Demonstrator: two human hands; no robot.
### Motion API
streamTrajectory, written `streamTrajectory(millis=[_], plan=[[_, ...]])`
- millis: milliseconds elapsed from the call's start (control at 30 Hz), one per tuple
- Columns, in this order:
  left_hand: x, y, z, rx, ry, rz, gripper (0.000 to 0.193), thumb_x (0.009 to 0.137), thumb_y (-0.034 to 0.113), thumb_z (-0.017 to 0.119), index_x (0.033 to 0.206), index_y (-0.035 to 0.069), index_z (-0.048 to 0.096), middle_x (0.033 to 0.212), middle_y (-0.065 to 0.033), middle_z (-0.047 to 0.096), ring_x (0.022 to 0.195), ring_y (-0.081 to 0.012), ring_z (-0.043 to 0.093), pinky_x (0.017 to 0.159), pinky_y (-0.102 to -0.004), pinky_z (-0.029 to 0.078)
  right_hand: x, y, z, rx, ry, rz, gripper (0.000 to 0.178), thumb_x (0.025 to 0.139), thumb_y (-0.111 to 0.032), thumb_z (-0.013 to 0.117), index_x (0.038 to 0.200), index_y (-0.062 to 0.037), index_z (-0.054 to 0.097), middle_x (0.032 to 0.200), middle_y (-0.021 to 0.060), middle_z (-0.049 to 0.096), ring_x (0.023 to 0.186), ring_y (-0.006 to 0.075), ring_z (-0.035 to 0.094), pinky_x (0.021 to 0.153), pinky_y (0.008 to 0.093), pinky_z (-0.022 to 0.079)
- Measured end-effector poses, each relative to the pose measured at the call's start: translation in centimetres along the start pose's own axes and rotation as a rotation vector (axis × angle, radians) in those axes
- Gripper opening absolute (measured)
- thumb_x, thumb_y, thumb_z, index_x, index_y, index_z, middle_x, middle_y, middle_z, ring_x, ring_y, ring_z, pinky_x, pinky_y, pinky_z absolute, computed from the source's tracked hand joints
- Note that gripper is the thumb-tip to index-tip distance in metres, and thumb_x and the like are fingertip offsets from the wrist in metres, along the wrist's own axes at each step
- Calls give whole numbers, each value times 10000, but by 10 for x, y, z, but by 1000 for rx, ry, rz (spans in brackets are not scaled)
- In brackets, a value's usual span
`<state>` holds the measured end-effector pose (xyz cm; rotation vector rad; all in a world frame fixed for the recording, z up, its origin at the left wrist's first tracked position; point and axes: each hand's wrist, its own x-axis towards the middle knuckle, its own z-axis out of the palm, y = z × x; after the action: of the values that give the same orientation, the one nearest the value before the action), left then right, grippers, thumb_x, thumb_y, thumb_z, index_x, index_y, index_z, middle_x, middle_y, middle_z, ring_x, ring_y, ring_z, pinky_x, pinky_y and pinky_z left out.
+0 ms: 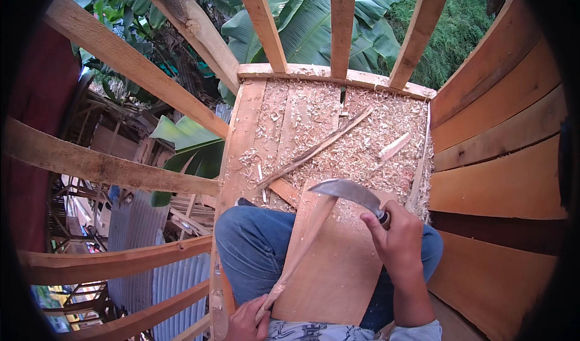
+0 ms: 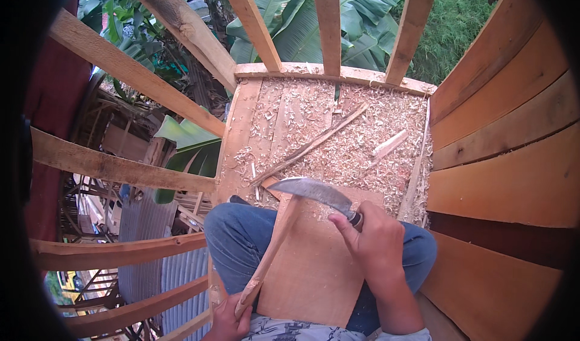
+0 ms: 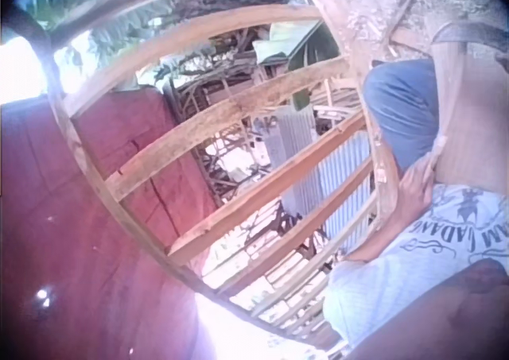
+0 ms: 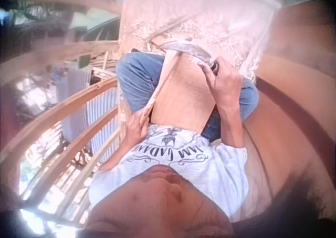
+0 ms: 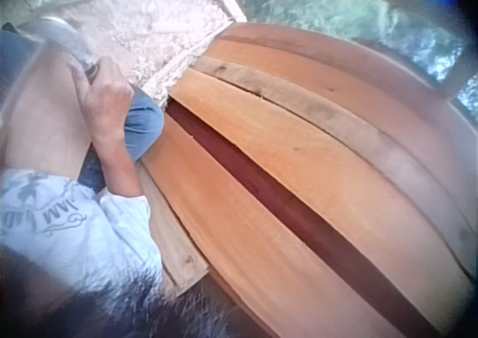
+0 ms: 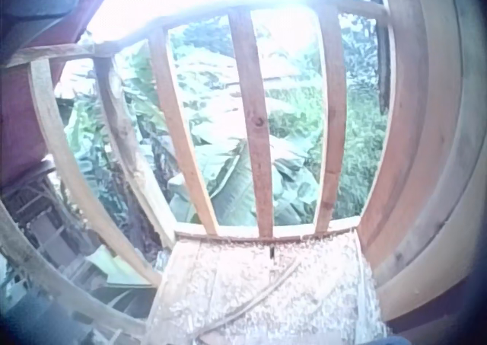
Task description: The person sits cross-legged on a wooden platform and uses a curved knife to carve a rectangular piece of wood. They repeatedly shave thin layers from the wood's surface, creating a pile of wood shavings on the platform.
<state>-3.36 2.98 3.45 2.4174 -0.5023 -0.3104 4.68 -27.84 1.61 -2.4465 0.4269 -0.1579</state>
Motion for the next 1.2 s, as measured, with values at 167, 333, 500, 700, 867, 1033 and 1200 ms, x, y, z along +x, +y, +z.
streamTrajectory(millis=[167,333,500,700,867,1033,1200], plan=[[2,-5,2,10,-12,51,366,803,6,606,1167,-13,570,1065,-195,619,928,-377,610,806,-420,489,-14,-10,8,-29,-36,-191,461,805,-473,676,655,-64,527,561,85,520,498,266,569,454,376,424],[-2,-5,4,-1,-10,30,353,811,10,601,1161,-22,566,1077,-203,614,943,-373,611,821,-418,490,-5,-6,-4,-61,-17,-65,451,792,-451,696,646,-55,537,547,77,519,489,251,561,444,362,415],[-4,-5,7,-28,1,-20,351,816,7,598,1162,-33,554,1079,-218,609,958,-374,610,829,-418,492,-11,-15,-6,-120,-32,-183,428,773,-424,724,632,-65,537,550,68,534,464,247,547,434,352,408],[-4,-7,8,-37,-11,-11,358,812,-6,587,1166,-38,549,1088,-218,605,962,-384,603,840,-425,488,-15,-14,1,-70,-12,-173,419,786,-414,721,642,-64,542,527,80,509,444,257,538,432,347,408],[-7,-10,9,-20,-19,4,359,813,-4,580,1168,-41,551,1112,-214,592,976,-382,596,843,-423,487,20,20,-16,-186,255,201,430,798,-417,707,652,-39,564,514,93,519,461,267,556,443,344,420],[-8,-16,13,16,-42,49,337,826,-10,559,1161,-40,569,1130,-203,582,986,-376,590,842,-423,486,-12,-13,-12,-62,1,-119,428,795,-408,713,654,-33,562,519,108,515,459,285,546,452,372,418],[-6,-15,12,-1,-30,51,325,834,-3,559,1156,-43,570,1129,-201,584,984,-373,590,842,-425,481,-7,14,-2,-48,95,30,425,800,-392,711,668,-17,562,524,134,511,454,283,534,447,377,398]])
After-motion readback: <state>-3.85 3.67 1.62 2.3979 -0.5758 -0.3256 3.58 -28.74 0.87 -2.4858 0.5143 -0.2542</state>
